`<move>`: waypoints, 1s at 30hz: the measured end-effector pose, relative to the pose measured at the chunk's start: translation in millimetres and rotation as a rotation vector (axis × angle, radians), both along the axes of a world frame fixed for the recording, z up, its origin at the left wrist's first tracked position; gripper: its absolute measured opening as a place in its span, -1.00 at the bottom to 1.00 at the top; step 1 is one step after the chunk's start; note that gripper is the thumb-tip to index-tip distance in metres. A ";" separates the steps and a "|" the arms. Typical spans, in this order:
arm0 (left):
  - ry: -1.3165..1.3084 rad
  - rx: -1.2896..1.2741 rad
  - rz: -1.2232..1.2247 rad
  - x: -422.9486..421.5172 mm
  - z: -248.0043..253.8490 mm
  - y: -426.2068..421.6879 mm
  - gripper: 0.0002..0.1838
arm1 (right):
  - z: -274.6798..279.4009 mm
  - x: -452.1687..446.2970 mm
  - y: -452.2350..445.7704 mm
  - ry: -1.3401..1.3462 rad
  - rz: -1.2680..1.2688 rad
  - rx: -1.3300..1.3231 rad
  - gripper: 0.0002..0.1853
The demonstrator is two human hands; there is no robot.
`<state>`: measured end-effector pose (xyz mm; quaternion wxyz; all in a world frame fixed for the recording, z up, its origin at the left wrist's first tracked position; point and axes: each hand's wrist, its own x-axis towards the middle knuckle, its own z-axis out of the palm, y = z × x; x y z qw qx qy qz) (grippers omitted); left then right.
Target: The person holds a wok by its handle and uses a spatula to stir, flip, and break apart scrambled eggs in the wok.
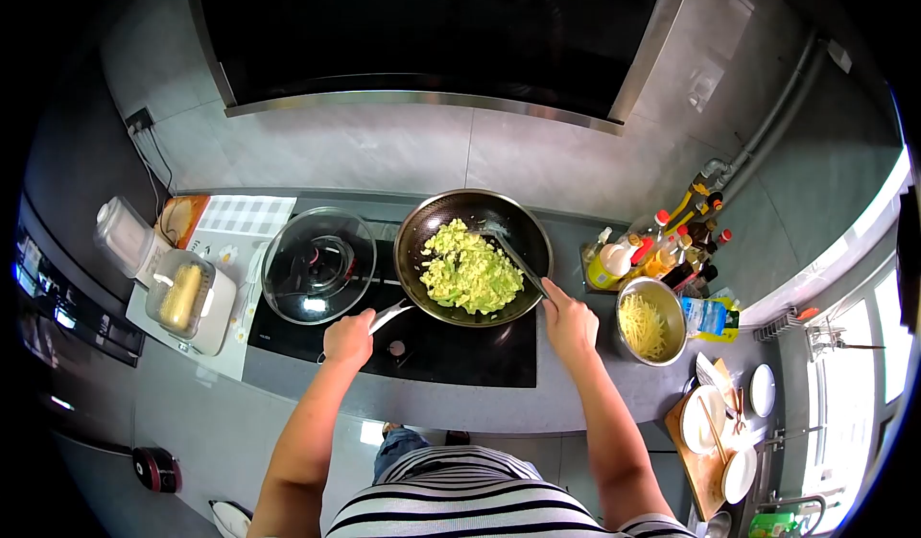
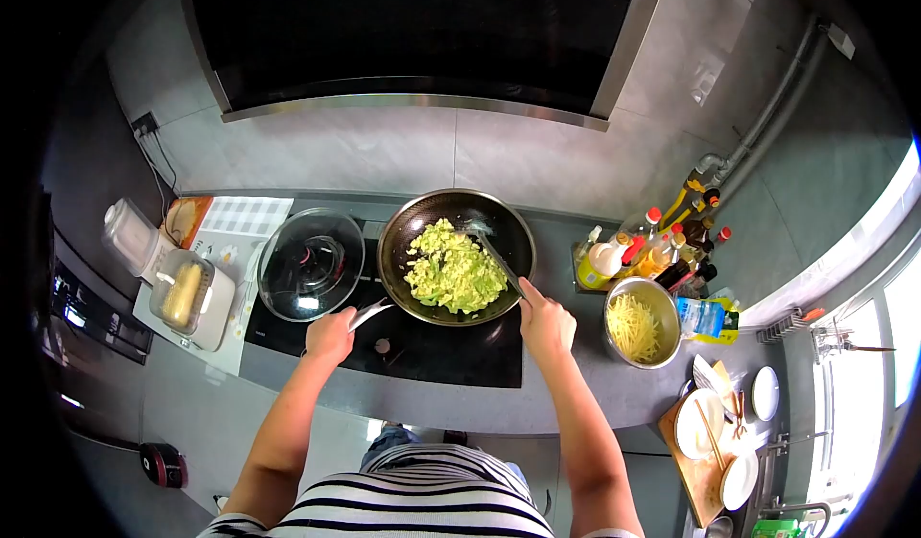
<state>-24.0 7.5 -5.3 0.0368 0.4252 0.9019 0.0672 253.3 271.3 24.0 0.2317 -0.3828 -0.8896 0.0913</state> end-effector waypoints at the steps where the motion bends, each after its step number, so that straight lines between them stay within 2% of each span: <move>1: 0.003 0.005 -0.003 0.1 -0.1 -0.6 -0.77 | 9.9 -6.2 -0.2 -0.103 0.017 0.011 -0.56; 4: 0.009 -0.001 0.000 -0.8 -3.0 -0.8 -0.76 | 23.9 -22.6 -7.1 -0.390 0.089 0.107 -0.54; 8: 0.005 -0.015 0.009 0.3 -1.8 0.2 -0.76 | 21.9 -41.6 -12.0 -0.461 0.091 0.163 -0.53; 15: -0.005 -0.015 0.010 2.0 4.4 -0.4 -0.76 | 44.6 2.8 -4.0 -0.195 0.168 0.032 -0.57; 19: 0.001 -0.002 0.010 0.0 -0.8 -0.4 -0.75 | 103.8 41.6 -16.9 -0.157 0.186 -0.115 -0.60; 22: -0.005 0.003 0.009 -1.1 -0.7 0.7 -0.75 | 145.0 56.9 -28.8 -0.302 0.182 -0.180 -0.61; 25: -0.002 0.007 0.007 -2.3 -2.8 1.5 -0.75 | 133.9 55.1 -29.5 -0.350 0.274 -0.195 -0.58; 26: -0.001 0.014 0.005 -2.3 -1.7 1.8 -0.75 | 114.1 47.6 -24.4 -0.356 0.299 -0.146 -0.57; 30: -0.002 0.029 0.004 -2.0 -0.2 1.5 -0.75 | 91.6 -1.6 -18.3 -0.437 0.194 -0.128 -0.58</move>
